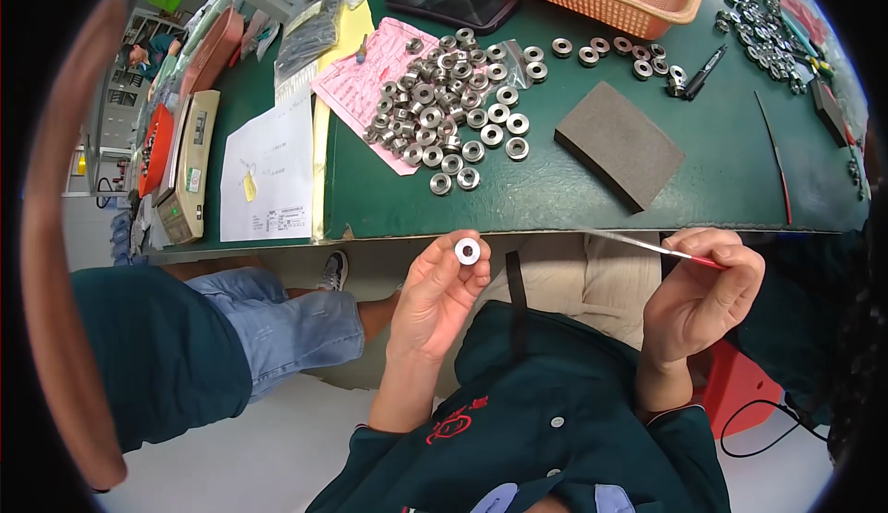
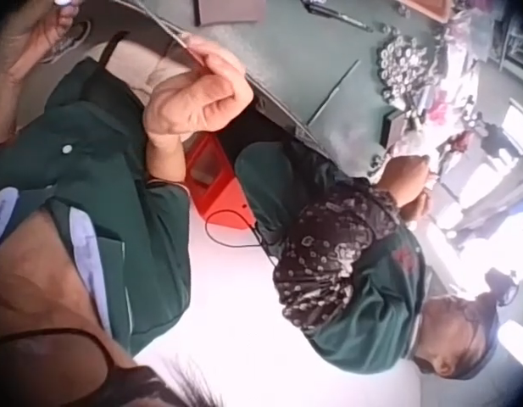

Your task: Inspecting and deburring small metal rings or bearings using a scribe tool and an abrasive block.

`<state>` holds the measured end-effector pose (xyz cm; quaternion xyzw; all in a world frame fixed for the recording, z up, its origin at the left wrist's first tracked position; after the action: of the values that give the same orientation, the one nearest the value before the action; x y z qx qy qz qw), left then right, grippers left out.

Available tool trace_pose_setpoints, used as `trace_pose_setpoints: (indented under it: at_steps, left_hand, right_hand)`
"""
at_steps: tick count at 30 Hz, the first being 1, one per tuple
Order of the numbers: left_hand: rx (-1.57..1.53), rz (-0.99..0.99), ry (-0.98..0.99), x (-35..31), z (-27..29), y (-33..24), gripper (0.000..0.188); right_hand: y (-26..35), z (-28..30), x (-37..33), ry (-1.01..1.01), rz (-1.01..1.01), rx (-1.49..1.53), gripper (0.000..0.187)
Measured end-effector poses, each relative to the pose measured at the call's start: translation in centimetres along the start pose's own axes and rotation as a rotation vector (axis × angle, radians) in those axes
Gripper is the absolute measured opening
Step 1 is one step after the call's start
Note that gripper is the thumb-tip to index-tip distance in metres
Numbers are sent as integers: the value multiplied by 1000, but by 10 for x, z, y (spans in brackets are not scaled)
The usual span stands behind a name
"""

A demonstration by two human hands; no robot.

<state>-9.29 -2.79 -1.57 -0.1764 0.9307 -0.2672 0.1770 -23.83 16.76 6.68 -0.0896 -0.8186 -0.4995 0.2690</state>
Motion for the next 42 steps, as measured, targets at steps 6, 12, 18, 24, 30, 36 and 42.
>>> trace_pose_setpoints:
  at_steps: [6, 12, 18, 24, 30, 36, 42]
  left_hand:
    - [-3, -6, -30, 2, 5, 4, 26]
    - [-20, 31, -46, 1, 10, 7, 28]
    - [-23, 60, -56, -2, 7, 12, 30]
    - [-37, 110, -53, -4, 4, 18, 35]
    - [41, 99, 13, -3, -7, 22, 35]
    - [-1, 178, -96, -8, 8, 28, 29]
    - [-24, 223, -158, -10, 16, 29, 41]
  right_hand:
    - [0, -3, -3, 31, -31, 30, 28]
    - [-4, -8, -7, 87, -59, 80, 25]
    - [-4, -20, -14, 169, -50, 26, 20]
    - [-8, -36, -21, 214, -47, 20, 13]
    - [-19, -51, -28, 271, -93, -101, 5]
    - [-5, -44, -19, 218, 84, -148, 10]
    - [12, 0, 10, 12, 30, -35, 27]
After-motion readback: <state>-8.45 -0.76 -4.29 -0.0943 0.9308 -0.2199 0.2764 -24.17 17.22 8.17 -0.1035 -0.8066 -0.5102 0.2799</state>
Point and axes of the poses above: each hand's wrist, its own x-axis towards the middle knuckle, its own z-axis out of the back of the hand, y = z × x, the point moved 8 cm from there along x, towards the middle knuckle, and after that the axes turned 3 degrees about -z, right-handed, at the moved point
